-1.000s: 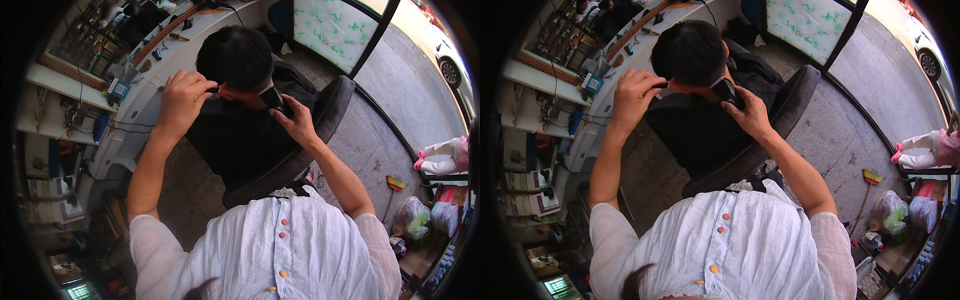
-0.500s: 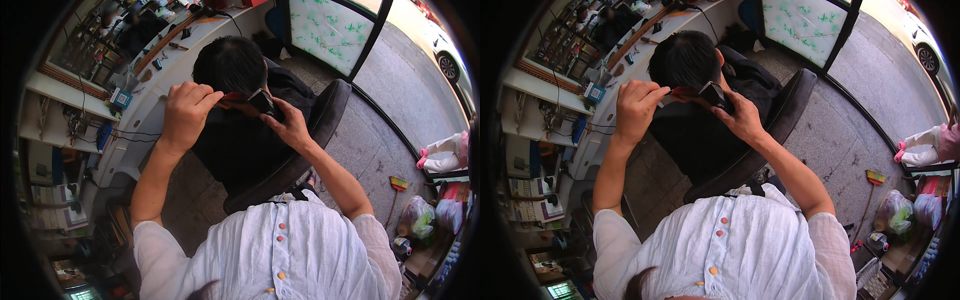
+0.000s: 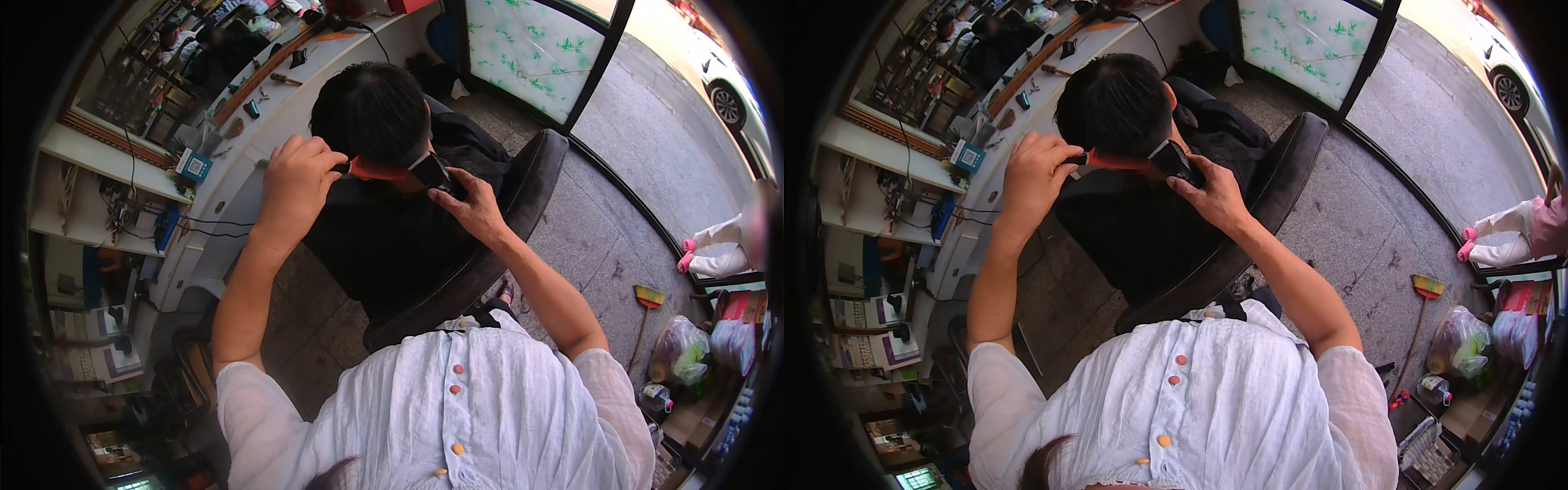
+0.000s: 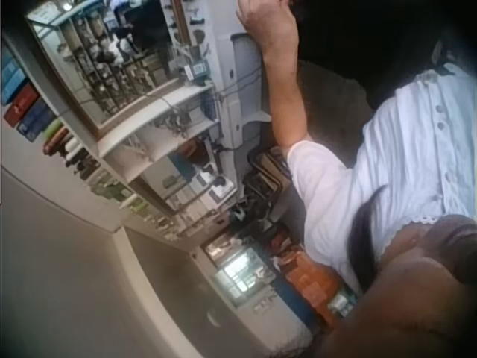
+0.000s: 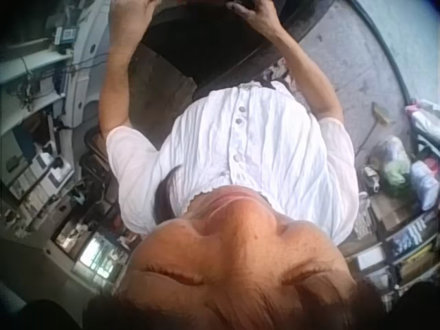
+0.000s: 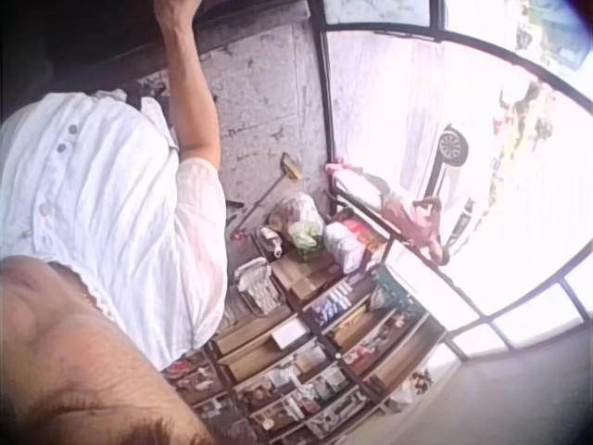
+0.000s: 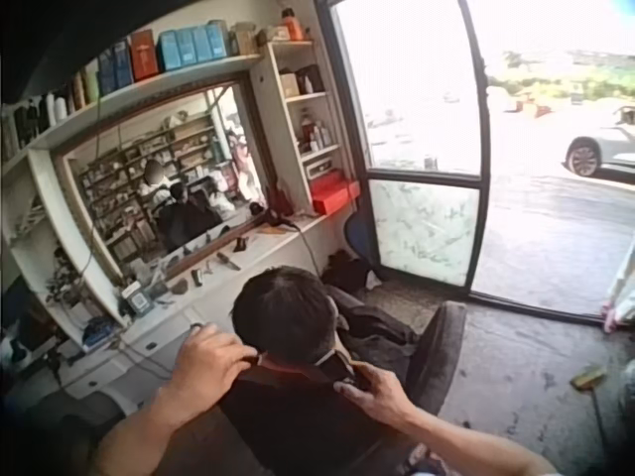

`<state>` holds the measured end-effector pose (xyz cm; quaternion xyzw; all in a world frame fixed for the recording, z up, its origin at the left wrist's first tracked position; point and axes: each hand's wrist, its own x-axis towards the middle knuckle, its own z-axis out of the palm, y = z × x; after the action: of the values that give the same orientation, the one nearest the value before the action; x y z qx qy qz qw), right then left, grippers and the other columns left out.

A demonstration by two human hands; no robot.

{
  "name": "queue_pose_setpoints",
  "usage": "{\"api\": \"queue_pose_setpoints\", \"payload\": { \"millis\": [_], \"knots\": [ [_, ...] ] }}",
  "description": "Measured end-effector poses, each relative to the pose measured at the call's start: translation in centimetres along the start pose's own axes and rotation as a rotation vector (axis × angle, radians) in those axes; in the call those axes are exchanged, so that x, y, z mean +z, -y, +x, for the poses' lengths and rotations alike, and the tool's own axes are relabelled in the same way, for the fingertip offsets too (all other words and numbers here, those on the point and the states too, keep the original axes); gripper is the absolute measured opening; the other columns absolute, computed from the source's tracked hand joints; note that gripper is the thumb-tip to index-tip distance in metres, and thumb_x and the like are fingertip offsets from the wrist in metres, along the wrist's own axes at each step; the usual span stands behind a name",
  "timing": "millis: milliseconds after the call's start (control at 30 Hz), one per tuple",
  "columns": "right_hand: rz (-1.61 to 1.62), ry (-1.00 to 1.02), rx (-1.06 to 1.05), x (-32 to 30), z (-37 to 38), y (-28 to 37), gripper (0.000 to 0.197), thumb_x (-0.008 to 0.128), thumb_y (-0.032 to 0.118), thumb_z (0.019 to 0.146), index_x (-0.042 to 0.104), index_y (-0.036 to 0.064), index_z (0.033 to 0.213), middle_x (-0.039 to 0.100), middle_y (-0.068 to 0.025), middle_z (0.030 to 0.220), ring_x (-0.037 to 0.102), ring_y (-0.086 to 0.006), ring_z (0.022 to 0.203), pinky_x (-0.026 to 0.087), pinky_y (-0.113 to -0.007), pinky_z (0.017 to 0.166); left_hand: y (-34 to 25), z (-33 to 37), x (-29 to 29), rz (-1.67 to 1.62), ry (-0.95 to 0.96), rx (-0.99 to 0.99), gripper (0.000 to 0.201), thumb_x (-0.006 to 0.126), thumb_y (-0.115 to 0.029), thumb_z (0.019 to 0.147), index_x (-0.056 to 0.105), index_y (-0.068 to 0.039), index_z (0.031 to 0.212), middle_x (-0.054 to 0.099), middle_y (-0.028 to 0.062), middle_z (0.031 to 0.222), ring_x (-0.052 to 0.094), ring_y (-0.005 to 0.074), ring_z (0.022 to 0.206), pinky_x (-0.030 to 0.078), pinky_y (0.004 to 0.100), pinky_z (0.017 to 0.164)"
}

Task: The person uses electric clippers and a comb to trim the hair on the back and sides of a seated person's head. They repeatedly lift sections of hair with the comb and run the clippers along the scalp to shorten the hair.

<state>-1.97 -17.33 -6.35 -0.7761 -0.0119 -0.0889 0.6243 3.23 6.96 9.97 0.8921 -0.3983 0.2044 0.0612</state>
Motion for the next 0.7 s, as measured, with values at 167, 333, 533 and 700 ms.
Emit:
{"api": "queue_pose_setpoints", "payload": {
  "millis": [167, 333, 533, 700],
  "knots": [
    [0.064, 0.041, 0.042, -0.5, 0.7, -1.2, 0.058, 0.075, 0.035, 0.084, 0.06, -0.0062, 0.121, 0.07, -0.0182, 0.1, 0.067, -0.0202, 0.091, 0.05, -0.032, 0.086, -0.4, 1.1, -0.2, -0.02, -0.063, 0.026, 0.026, 0.076, -0.001, 0.07, 0.072, -0.006, 0.095, 0.063, 0.0031, 0.085, 0.057, 0.0224, 0.085, 0.047, 0.0349, 0.078],
    [0.063, 0.059, 0.046, -0.6, 1.2, -1.1, 0.055, 0.075, 0.034, 0.083, 0.061, -0.0051, 0.12, 0.07, -0.0172, 0.097, 0.067, -0.0198, 0.089, 0.05, -0.032, 0.084, -1.1, 1.7, -0.1, -0.013, -0.111, 0.077, 0.026, 0.076, 0.0, 0.07, 0.073, -0.007, 0.095, 0.064, 0.002, 0.086, 0.057, 0.0213, 0.084, 0.047, 0.0342, 0.078],
    [0.042, 0.059, -0.013, -0.9, 1.2, 0.3, 0.054, 0.074, 0.034, 0.084, 0.062, -0.0055, 0.118, 0.07, -0.0172, 0.094, 0.067, -0.02, 0.086, 0.051, -0.031, 0.081, -1.5, 2.2, -0.3, 0.026, -0.142, 0.131, 0.026, 0.076, 0.0, 0.069, 0.074, -0.008, 0.094, 0.064, 0.0009, 0.088, 0.058, 0.0199, 0.085, 0.045, 0.0334, 0.079],
    [0.021, 0.069, -0.097, -0.7, 1.8, 2.0, 0.053, 0.074, 0.035, 0.083, 0.062, -0.004, 0.117, 0.069, -0.0172, 0.092, 0.067, -0.0224, 0.082, 0.051, -0.032, 0.077, -1.9, 2.5, -0.3, 0.059, -0.121, 0.151, 0.024, 0.075, -0.001, 0.071, 0.073, -0.008, 0.094, 0.064, -0.0002, 0.088, 0.058, 0.0191, 0.086, 0.043, 0.0333, 0.079]
  ]
}}
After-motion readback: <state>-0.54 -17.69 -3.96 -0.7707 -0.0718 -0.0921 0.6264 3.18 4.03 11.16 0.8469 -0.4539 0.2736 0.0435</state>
